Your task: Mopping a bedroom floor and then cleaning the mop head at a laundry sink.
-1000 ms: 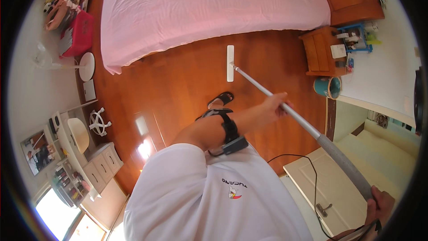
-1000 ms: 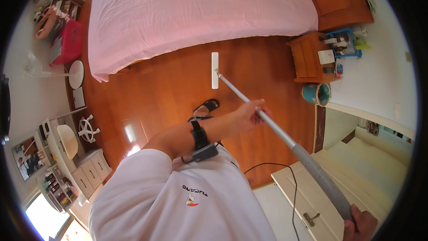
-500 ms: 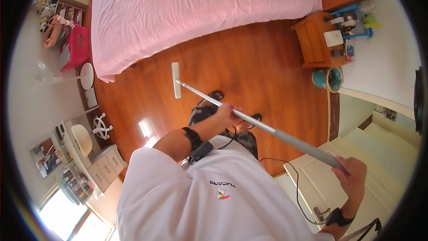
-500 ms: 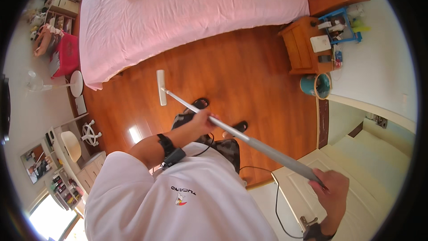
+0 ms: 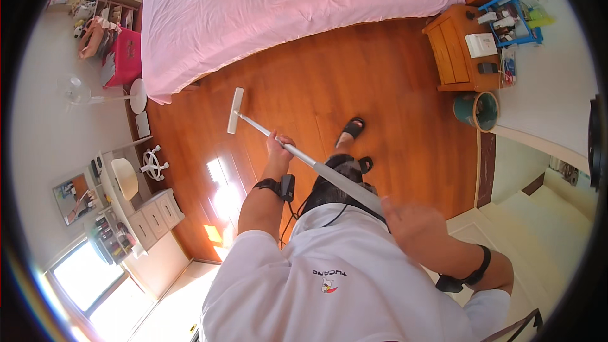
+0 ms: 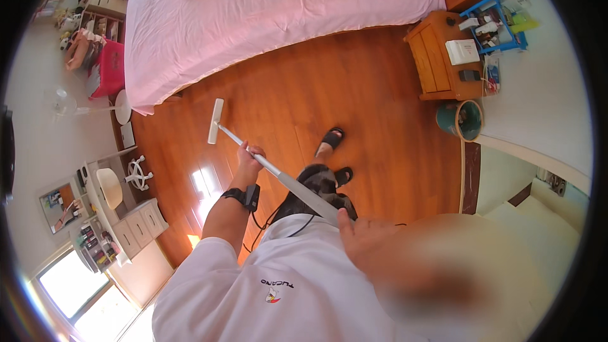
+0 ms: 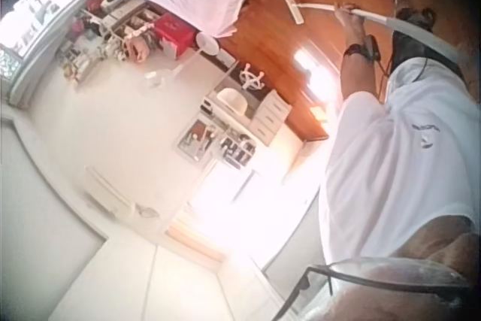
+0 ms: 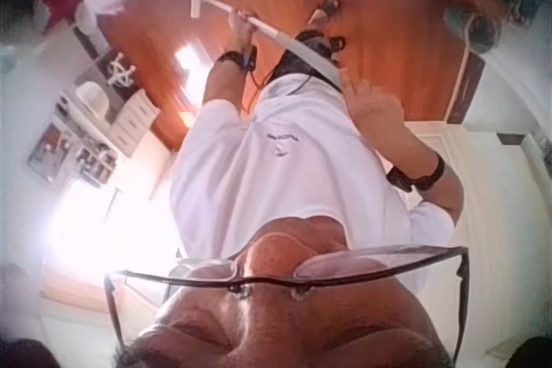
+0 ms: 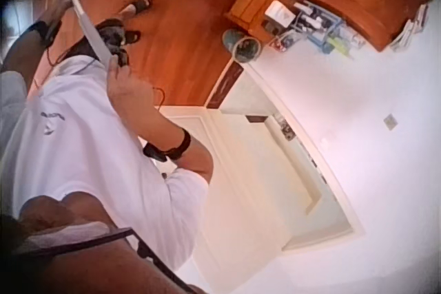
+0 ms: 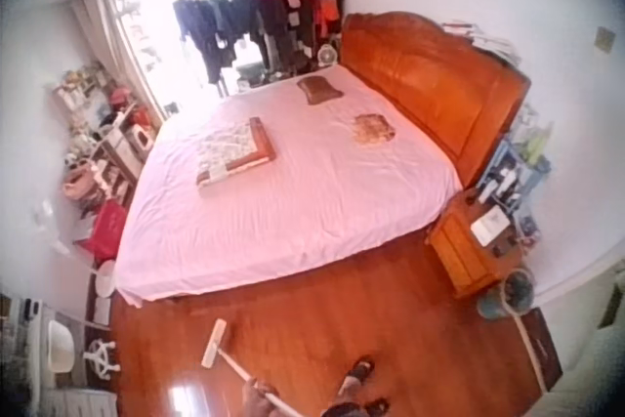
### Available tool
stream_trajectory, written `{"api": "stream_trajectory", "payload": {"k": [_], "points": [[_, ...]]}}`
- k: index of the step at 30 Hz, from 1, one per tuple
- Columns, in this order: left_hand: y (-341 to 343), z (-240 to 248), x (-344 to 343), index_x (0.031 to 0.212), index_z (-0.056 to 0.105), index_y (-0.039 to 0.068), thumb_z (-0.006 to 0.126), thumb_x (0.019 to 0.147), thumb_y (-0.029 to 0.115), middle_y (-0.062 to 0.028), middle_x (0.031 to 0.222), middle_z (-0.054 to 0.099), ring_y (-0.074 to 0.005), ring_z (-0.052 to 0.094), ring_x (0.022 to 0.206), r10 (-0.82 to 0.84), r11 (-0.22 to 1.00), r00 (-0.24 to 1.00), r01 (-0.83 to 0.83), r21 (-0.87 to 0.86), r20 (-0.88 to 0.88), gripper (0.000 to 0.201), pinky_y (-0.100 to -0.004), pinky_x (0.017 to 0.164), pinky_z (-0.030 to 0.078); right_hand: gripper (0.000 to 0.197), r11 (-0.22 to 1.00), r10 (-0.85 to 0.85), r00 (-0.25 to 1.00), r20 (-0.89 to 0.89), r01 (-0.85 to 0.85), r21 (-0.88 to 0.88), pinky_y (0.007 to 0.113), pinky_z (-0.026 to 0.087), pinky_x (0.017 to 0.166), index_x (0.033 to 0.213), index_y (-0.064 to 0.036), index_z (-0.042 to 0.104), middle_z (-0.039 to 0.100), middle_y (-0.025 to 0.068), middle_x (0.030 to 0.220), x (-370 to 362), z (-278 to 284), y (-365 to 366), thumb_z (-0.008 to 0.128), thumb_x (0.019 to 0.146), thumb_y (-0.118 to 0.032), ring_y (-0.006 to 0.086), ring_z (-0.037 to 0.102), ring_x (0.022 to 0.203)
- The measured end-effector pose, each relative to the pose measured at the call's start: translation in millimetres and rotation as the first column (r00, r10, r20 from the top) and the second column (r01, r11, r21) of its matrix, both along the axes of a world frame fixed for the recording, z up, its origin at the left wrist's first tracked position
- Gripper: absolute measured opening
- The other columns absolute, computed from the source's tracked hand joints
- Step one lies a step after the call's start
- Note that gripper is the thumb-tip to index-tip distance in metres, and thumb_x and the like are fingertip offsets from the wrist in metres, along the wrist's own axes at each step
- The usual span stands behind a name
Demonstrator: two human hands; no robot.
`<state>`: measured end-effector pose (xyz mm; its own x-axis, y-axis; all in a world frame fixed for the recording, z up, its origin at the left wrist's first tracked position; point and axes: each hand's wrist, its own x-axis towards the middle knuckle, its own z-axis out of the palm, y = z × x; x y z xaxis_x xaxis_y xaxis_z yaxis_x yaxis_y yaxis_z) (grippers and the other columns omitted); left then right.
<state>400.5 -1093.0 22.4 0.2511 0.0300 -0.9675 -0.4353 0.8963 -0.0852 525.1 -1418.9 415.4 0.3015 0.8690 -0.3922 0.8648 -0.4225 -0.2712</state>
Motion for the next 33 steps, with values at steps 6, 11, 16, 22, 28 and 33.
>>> {"api": "stream_trajectory", "payload": {"k": [6,11,16,22,28,33], "points": [[-22,-46,21,0.070,0.039,0.015,0.049,0.100,0.040,0.0043,0.050,0.038,-0.0083,0.042,0.039,-0.161,0.974,0.986,0.164,0.156,-0.034,0.040,-0.0223,0.035,0.040,0.043,0.981,0.184,0.967,0.177,-0.192,0.030,0.029,0.040,0.041,0.119,-0.0002,0.065,0.048,0.0030,0.063,37,-6,15,0.062,0.076,-0.010,0.0154,0.052,0.053],[-67,-55,68,0.068,0.037,0.017,0.043,0.102,0.035,0.0038,0.048,0.038,-0.0090,0.042,0.039,-0.327,0.935,0.916,0.349,0.060,-0.231,0.039,-0.0229,0.035,0.038,0.044,0.986,0.158,0.983,0.098,-0.151,-0.070,0.029,0.039,0.042,0.119,-0.0005,0.065,0.047,0.0026,0.062,58,1,-12,0.062,0.076,-0.010,0.0158,0.051,0.052],[-151,-34,123,0.074,0.039,0.015,0.044,0.099,0.028,0.0014,0.049,0.037,-0.0116,0.038,0.038,-0.462,0.869,0.797,0.495,-0.018,-0.390,0.028,-0.0257,0.035,0.037,0.042,0.974,0.151,0.980,0.129,-0.125,-0.188,0.032,0.039,0.043,0.118,-0.0014,0.065,0.046,0.0027,0.062,86,32,-67,0.062,0.077,-0.011,0.0165,0.049,0.051],[-269,-3,176,0.082,0.044,0.012,0.048,0.090,0.022,-0.0033,0.063,0.044,-0.0159,0.041,0.045,-0.579,0.775,0.695,0.632,-0.023,-0.426,0.013,-0.0284,0.042,0.042,0.043,0.966,0.124,0.966,0.226,-0.066,-0.248,0.033,0.034,0.042,0.117,-0.0014,0.065,0.042,0.0022,0.061,107,77,-157,0.065,0.075,-0.008,0.0159,0.045,0.050],[-383,14,200,0.091,0.048,0.011,0.045,0.092,0.023,-0.0059,0.063,0.047,-0.0199,0.047,0.051,-0.630,0.754,0.697,0.654,-0.055,-0.343,0.013,-0.0349,0.049,0.047,0.043,0.972,0.075,0.954,0.289,-0.004,-0.237,0.032,0.032,0.042,0.117,-0.0007,0.065,0.041,0.0025,0.062,104,100,-267,0.066,0.074,-0.006,0.0161,0.043,0.049],[-485,37,219,0.081,0.046,0.010,0.046,0.091,0.021,-0.0057,0.056,0.045,-0.0200,0.048,0.045,-0.621,0.745,0.681,0.667,-0.022,-0.387,0.015,-0.0358,0.041,0.045,0.042,0.967,-0.016,0.941,0.339,0.101,-0.235,0.032,0.034,0.043,0.116,-0.0020,0.066,0.042,0.0018,0.064,94,123,-351,0.066,0.075,-0.008,0.0160,0.045,0.051]]}}
